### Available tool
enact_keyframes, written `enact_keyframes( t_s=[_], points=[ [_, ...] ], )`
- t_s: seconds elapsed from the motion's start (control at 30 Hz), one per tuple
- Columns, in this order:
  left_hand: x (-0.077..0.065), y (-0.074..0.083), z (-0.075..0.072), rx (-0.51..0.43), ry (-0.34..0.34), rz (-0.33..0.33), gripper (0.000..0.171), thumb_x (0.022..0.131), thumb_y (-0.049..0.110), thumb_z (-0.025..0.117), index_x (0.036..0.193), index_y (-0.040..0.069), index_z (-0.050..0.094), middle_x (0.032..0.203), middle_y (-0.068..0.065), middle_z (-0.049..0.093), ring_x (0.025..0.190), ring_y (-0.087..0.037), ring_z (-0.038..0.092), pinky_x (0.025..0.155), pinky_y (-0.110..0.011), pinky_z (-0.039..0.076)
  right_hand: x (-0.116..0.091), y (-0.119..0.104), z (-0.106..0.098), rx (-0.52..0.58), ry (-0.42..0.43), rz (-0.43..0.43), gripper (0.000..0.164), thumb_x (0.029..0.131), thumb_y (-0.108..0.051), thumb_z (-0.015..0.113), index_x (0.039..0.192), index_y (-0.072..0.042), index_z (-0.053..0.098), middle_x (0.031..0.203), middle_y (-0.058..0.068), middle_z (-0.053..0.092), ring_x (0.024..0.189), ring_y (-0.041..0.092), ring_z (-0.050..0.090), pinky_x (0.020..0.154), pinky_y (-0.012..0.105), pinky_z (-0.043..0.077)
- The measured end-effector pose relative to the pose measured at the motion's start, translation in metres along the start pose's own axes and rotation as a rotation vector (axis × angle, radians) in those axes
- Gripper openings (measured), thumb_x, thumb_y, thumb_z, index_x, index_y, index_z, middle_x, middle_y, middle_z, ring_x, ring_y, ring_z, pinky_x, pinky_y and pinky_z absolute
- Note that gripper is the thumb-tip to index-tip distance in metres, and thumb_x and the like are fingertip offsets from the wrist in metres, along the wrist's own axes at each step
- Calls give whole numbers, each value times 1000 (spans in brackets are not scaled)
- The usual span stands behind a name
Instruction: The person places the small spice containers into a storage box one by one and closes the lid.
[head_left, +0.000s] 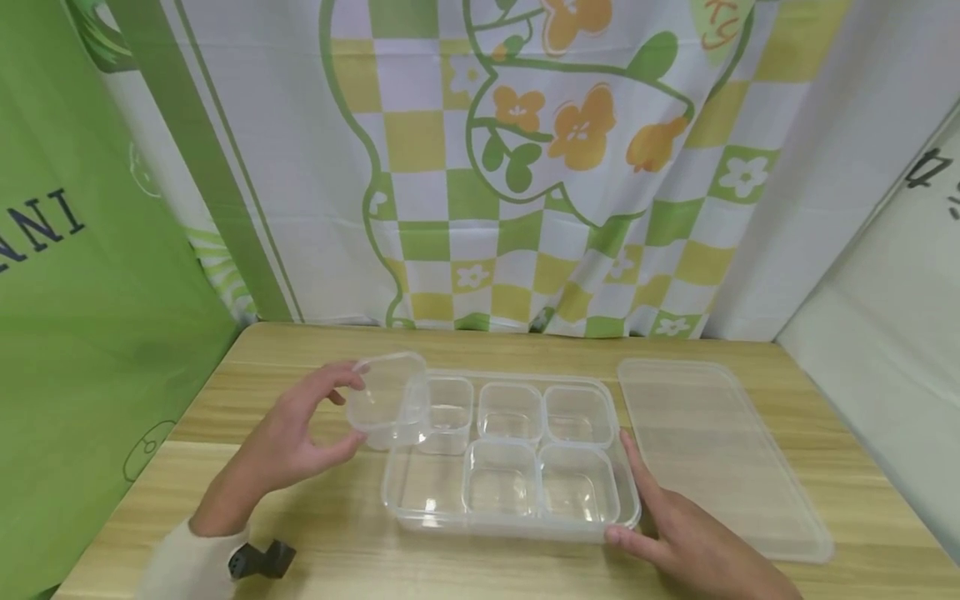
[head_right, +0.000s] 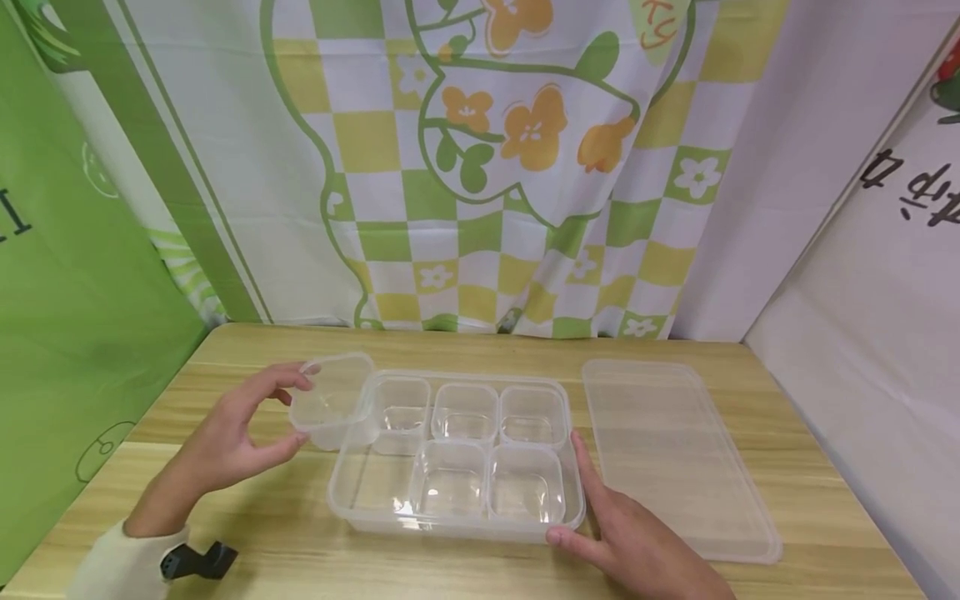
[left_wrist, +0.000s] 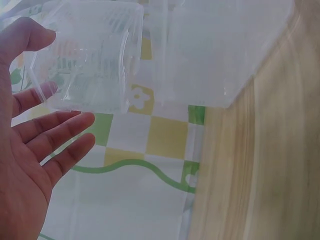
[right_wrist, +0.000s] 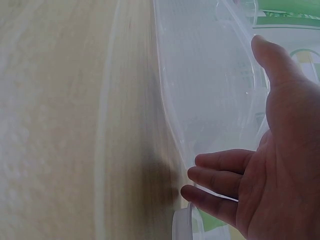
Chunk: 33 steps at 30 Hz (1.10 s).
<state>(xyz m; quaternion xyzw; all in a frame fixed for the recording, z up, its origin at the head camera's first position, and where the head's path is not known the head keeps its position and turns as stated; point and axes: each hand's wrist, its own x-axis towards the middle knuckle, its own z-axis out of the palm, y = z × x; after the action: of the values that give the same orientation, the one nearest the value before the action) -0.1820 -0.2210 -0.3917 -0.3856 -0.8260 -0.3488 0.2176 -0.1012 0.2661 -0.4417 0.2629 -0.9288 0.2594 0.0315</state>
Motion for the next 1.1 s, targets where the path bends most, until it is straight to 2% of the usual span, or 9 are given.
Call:
enact_keyframes(
  t_s=[0.2, 0.47, 0.83, 1.1],
  points=[
    [-2, 2, 7, -24, -45, 6, 56, 73, 9, 82, 124, 7, 59, 136, -13, 60, 114, -26, 60, 89, -28, 53, 1, 1, -1, -5, 1, 0, 111, 95, -39, 76, 165, -12, -6, 140, 24, 58, 120, 27, 62, 100, 47, 51],
    [-3, 5, 15, -63, -74, 32, 60, 73, 10, 82, 127, 8, 58, 139, -14, 58, 104, -23, 63, 86, -34, 56, 3, 1, -2, -7, 1, -13, 112, 94, -38, 76, 165, -11, -6, 135, 23, 62, 117, 27, 64, 98, 49, 52],
    [0, 13, 22, -116, -114, 46, 58, 73, 9, 84, 125, 7, 59, 138, -15, 59, 122, -27, 58, 87, -34, 57, 2, 2, -1, 0, -3, -14, 112, 94, -37, 77, 165, -12, -7, 136, 23, 61, 117, 26, 64, 98, 49, 52],
    [-1, 15, 26, -111, -156, 75, 57, 71, 10, 85, 121, 6, 58, 136, -19, 59, 122, -31, 59, 87, -36, 58, 0, 2, 0, 4, -11, -9, 112, 95, -37, 76, 165, -12, -7, 138, 24, 59, 119, 26, 63, 98, 48, 52]
  ],
)
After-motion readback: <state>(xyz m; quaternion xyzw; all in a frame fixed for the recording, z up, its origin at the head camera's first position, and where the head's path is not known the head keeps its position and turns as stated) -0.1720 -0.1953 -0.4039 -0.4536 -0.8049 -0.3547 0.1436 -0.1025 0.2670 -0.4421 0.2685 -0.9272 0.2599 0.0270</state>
